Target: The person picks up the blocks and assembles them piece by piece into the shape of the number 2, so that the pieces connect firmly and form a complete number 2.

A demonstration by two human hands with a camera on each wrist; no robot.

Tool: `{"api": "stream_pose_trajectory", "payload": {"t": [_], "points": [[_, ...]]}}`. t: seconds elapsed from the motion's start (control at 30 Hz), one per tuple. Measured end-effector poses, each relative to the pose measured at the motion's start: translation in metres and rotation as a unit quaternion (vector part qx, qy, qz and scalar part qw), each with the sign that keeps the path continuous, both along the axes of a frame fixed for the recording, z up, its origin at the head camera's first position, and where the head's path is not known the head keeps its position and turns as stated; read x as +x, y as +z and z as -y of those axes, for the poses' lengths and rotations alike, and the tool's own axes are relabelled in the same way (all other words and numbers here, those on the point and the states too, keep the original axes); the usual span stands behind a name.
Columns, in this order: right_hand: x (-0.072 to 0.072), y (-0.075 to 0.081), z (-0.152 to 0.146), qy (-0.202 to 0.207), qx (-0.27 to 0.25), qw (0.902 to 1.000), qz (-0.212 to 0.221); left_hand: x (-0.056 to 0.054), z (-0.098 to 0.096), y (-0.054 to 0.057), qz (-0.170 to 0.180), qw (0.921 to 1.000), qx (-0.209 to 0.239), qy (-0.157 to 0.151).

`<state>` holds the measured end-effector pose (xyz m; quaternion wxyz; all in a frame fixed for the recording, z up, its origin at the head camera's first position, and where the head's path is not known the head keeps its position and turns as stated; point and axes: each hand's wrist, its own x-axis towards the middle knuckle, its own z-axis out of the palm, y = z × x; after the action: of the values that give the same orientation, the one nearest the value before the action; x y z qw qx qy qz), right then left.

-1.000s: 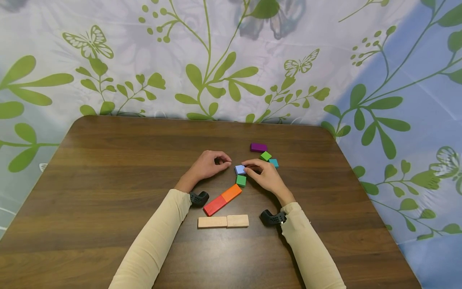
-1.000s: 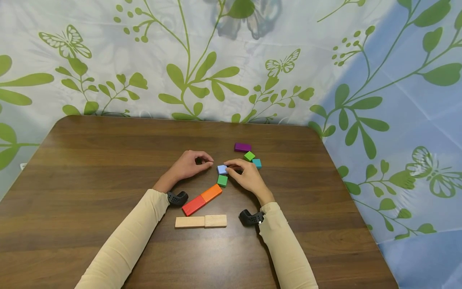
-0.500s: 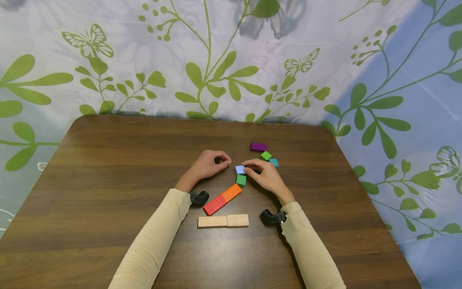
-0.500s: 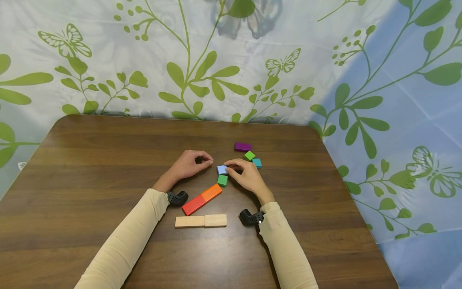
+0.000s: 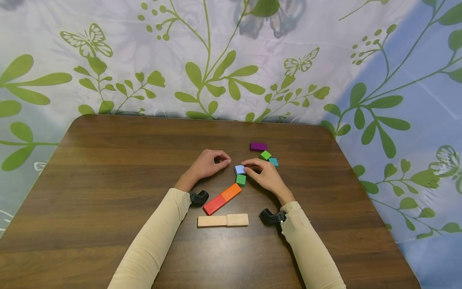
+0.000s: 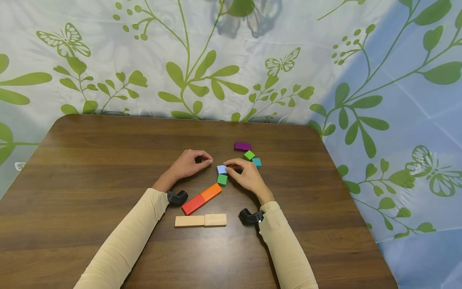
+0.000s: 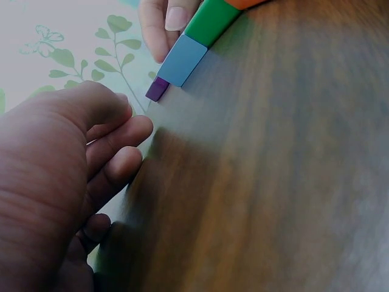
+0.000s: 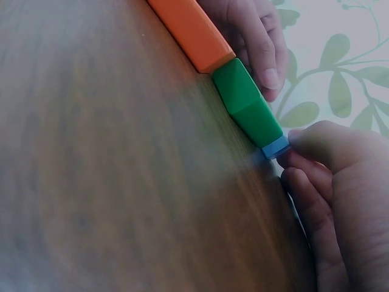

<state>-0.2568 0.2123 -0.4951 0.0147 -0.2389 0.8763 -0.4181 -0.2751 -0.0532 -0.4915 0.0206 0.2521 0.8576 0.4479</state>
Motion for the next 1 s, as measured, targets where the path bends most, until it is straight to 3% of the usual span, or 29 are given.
{"api": "stream_pose_trajectory", "payload": {"t": [1.0], "points": [[0.0014, 0.0002, 0.0002, -0.001, 0.006, 0.9999, -0.012, -0.0001, 0.0002, -0.0007, 0.000, 1.0000, 0.001, 0.002]]}}
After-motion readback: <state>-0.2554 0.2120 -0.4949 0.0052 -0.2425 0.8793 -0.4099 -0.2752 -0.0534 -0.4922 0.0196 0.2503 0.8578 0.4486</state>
